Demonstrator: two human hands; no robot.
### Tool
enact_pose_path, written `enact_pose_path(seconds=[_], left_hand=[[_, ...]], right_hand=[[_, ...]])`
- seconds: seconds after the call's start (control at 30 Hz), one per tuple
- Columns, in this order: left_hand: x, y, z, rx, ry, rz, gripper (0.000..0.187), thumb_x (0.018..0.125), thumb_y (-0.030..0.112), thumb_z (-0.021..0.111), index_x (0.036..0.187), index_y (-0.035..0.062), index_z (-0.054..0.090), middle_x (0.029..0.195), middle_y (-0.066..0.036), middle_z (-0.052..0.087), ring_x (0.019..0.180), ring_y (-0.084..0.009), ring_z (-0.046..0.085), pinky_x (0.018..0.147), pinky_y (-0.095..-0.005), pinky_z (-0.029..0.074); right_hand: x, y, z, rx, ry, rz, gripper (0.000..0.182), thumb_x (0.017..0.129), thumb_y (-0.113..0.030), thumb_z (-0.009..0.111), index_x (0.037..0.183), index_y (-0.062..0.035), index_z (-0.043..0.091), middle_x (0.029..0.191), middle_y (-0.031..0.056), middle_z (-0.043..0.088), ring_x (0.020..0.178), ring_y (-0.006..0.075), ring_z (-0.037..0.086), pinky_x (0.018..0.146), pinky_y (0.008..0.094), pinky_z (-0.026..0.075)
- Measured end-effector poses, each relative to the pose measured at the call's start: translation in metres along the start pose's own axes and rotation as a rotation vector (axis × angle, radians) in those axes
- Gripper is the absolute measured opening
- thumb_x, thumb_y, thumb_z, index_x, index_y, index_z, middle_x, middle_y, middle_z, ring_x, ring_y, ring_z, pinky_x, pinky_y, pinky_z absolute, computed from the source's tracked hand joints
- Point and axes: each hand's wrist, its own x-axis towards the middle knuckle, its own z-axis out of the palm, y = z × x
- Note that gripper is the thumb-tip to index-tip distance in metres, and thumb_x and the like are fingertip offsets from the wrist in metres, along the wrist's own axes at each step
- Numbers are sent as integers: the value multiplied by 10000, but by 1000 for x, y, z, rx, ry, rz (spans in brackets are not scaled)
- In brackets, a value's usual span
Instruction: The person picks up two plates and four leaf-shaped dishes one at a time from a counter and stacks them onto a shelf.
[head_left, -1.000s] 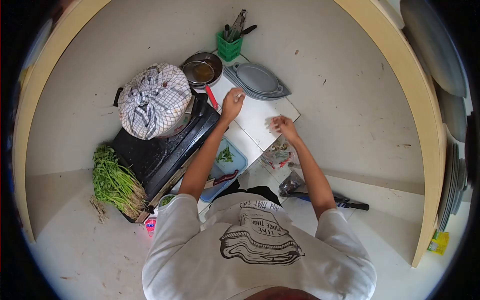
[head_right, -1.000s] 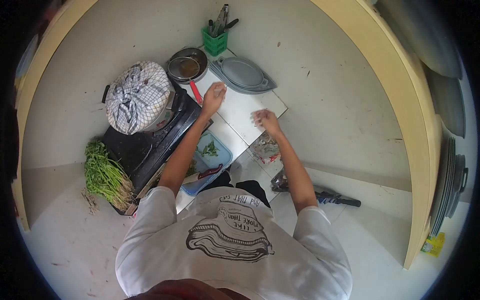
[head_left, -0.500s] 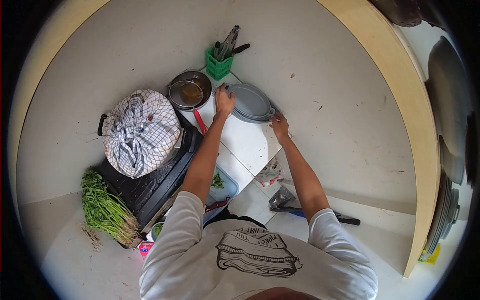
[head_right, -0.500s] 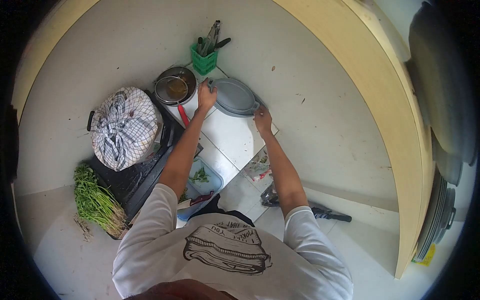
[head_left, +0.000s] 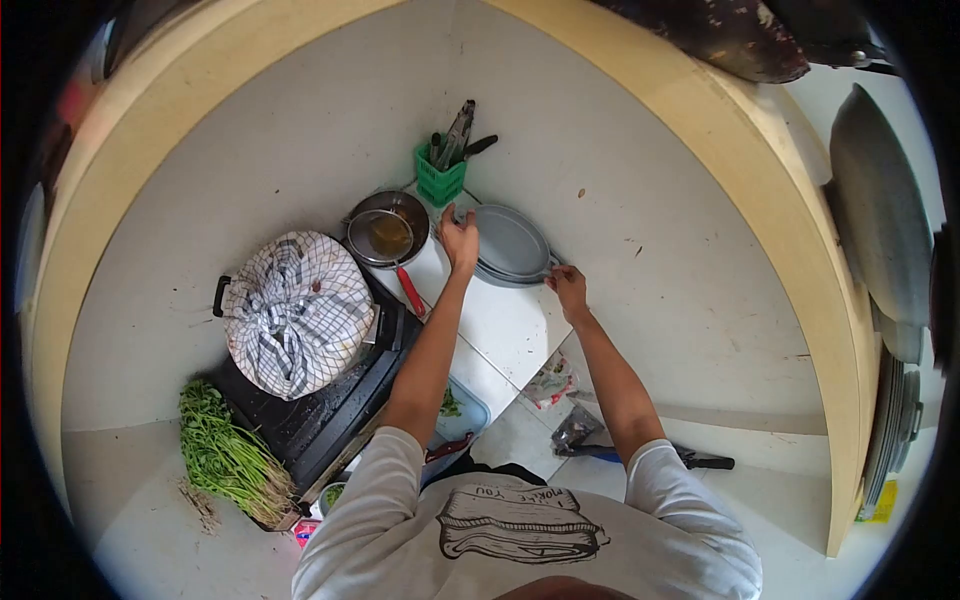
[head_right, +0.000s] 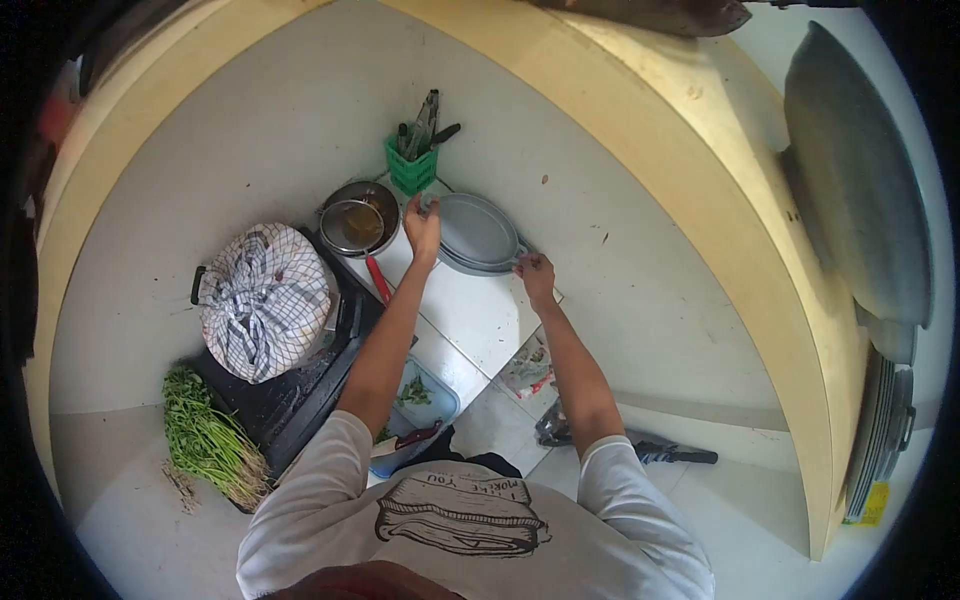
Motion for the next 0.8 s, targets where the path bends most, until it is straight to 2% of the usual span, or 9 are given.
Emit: enact_pose_path(seconds=[0.07,0.13,0.2,0.27,0.33,0.43,0.63,0.67,0.8], left_hand=[[2,-32,10,-98,10,74,468,904,183,709,1285,-66,597,1057,-204,640,866,-283,608,854,-394,494],[-21,-24,1,-167,24,117,414,934,162,688,1266,-68,594,1063,-189,637,907,-258,620,834,-368,508],[-55,-3,-19,-200,42,105,344,959,132,663,1233,-65,597,1063,-177,649,961,-210,627,828,-326,514],[-84,-2,-41,-112,-20,52,275,981,144,647,1205,-14,625,1106,-111,680,1032,-195,638,929,-316,486],[-115,-6,-64,-246,-134,16,191,986,150,641,1100,-3,641,999,-86,702,923,-146,652,847,-284,504],[-165,-1,-89,-206,-176,29,177,992,163,642,1037,-8,641,902,-68,699,819,-120,643,790,-259,500],[-234,24,-124,-111,-260,17,218,989,191,655,1055,-17,651,912,-75,698,786,-120,632,737,-266,513],[-244,28,-127,-139,-281,20,220,996,184,656,1068,-23,648,875,-41,670,777,-89,603,728,-243,495],[-287,46,-133,-221,-357,38,231,983,154,671,1094,-47,649,882,-53,668,798,-99,613,745,-247,504]], right_hand=[[-8,-3,-2,119,36,1,173,1019,-129,569,1101,21,596,977,92,636,823,167,655,807,284,587],[-24,3,-9,155,83,-105,174,1016,-142,583,1093,14,591,969,83,627,785,142,620,800,292,589],[-47,2,-20,188,139,-103,176,1009,-149,594,1076,14,593,956,80,624,770,135,607,798,301,587],[-82,-2,-34,117,165,-144,183,1008,-156,593,1075,15,596,929,71,626,747,129,600,759,285,567],[-111,11,-55,84,162,-209,179,1004,-157,596,1068,10,602,905,59,628,738,122,598,715,275,539],[-160,19,-81,71,188,-209,155,999,-151,602,1043,-3,611,876,45,629,729,111,596,680,265,509],[-238,25,-123,138,155,-197,84,1001,-90,569,1017,-10,587,875,46,627,702,110,608,631,264,494],[-249,27,-128,145,158,-200,84,1001,-90,569,1017,-10,587,875,46,627,702,110,608,631,264,494],[-294,22,-155,186,243,-224,69,997,-68,577,1026,-5,581,871,47,630,700,108,607,638,258,491]])
